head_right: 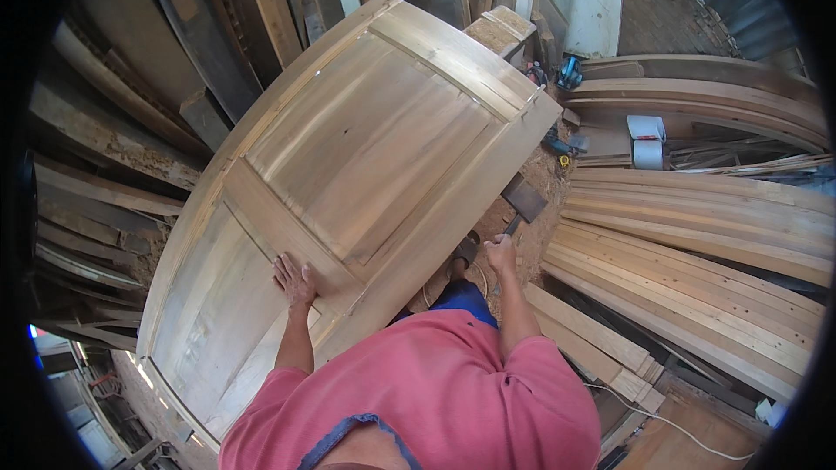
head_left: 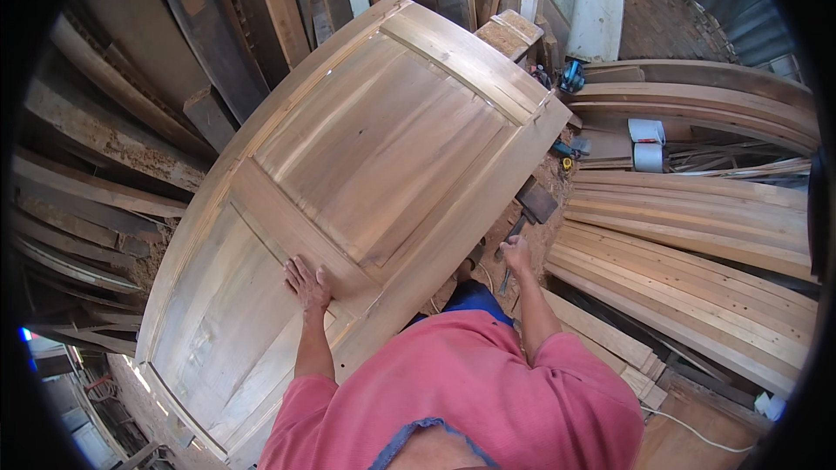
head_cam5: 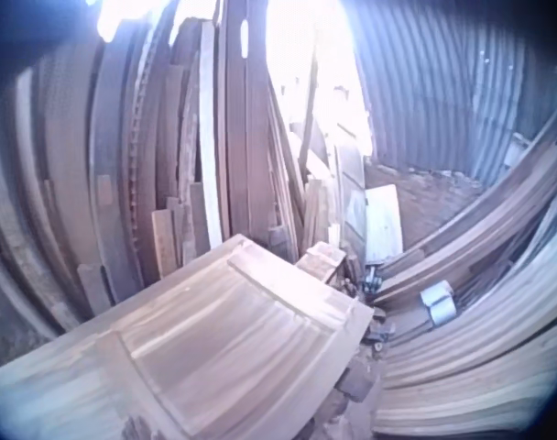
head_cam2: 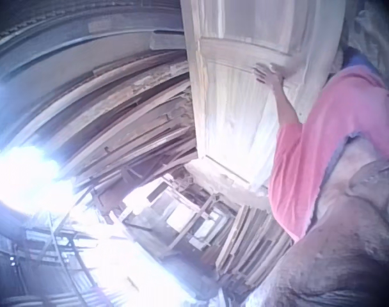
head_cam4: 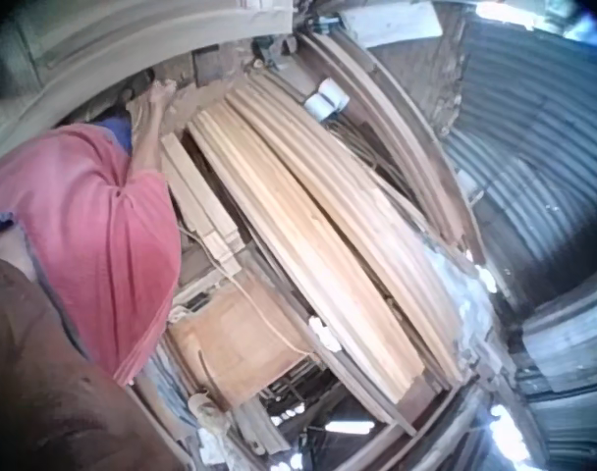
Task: The person uses a circular saw to trim a wooden door, cleans the wood scraps from the workspace by hand, and then uses a hammer to attach decorative wooden panels to the door surface.
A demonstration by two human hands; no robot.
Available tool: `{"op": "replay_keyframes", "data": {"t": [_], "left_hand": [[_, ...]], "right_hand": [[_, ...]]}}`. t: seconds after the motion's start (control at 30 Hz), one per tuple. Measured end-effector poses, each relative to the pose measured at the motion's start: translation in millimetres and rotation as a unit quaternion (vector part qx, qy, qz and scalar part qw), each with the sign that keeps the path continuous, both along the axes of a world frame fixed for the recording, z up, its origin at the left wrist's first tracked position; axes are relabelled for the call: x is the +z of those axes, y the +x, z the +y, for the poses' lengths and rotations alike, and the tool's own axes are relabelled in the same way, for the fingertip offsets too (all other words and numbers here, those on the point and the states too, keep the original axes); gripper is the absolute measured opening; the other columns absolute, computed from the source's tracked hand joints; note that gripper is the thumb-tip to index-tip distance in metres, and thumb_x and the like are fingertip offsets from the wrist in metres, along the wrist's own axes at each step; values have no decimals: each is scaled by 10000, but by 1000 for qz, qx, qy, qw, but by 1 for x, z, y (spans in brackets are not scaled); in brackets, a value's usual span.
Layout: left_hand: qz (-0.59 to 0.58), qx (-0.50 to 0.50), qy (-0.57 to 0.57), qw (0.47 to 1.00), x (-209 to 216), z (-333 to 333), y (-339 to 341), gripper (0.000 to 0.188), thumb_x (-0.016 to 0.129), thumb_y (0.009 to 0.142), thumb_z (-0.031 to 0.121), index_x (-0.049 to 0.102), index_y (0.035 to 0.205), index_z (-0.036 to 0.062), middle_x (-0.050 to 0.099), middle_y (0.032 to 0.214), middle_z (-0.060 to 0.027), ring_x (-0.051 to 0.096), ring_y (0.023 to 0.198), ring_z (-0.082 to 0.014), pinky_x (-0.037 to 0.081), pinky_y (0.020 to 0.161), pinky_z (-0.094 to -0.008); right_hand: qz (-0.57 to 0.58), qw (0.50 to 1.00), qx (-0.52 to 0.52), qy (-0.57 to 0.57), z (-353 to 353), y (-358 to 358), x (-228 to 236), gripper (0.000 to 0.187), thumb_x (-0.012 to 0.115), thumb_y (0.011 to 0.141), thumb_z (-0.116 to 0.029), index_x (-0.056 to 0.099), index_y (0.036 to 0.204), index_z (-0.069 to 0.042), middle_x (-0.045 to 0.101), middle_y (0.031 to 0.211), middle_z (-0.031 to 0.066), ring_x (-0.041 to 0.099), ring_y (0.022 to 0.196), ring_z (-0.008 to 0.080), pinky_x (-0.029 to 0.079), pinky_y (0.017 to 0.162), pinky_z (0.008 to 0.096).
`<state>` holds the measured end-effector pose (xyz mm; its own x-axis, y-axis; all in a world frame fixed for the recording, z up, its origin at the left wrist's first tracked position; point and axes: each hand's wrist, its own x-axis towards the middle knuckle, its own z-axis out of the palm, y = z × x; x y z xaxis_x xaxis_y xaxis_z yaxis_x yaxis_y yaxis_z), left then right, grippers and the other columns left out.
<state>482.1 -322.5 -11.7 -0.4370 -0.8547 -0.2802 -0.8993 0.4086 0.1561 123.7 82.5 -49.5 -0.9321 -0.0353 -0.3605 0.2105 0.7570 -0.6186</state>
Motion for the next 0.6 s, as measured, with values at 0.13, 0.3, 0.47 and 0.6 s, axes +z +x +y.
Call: {"op": "replay_keyframes", "data": {"t": [0.13, 0.3, 0.47, 0.6], "left_hand": [[-42, 26, 41, 998, 2, -9, 0, 807, 422, 1024, 451, 18, 1616, 81, 9, 1676, -220, -23, 1551, -390, 7, 1221, -590], [-97, 69, 98, 988, 21, -16, -23, 812, 408, 1035, 475, -37, 1618, 127, -2, 1681, -201, -35, 1556, -366, 53, 1222, -590], [-123, 97, 138, 978, 31, -21, -38, 815, 418, 1036, 465, -66, 1617, 160, 9, 1680, -202, -18, 1556, -366, 97, 1220, -591], [-109, 101, 138, 979, 27, -25, -39, 835, 442, 1028, 453, -72, 1615, 158, 23, 1676, -217, 10, 1553, -382, 96, 1223, -574]], "right_hand": [[-41, 996, 65, -55, -13, -74, 25, 236, 729, 831, -199, 680, 911, 18, 704, 802, 142, 683, 773, 215, 527, 701, 359], [-17, 994, 104, -18, -32, -131, 62, 267, 694, 858, -226, 672, 911, 34, 711, 826, 183, 698, 795, 261, 534, 743, 400], [-61, 992, 114, 2, -44, -143, 51, 293, 649, 870, -251, 664, 955, 29, 710, 944, 246, 689, 944, 393, 519, 853, 452], [-92, 987, 130, 30, -50, -138, 46, 329, 616, 881, -272, 658, 1008, 28, 693, 1014, 284, 663, 1010, 442, 506, 896, 485]]}}
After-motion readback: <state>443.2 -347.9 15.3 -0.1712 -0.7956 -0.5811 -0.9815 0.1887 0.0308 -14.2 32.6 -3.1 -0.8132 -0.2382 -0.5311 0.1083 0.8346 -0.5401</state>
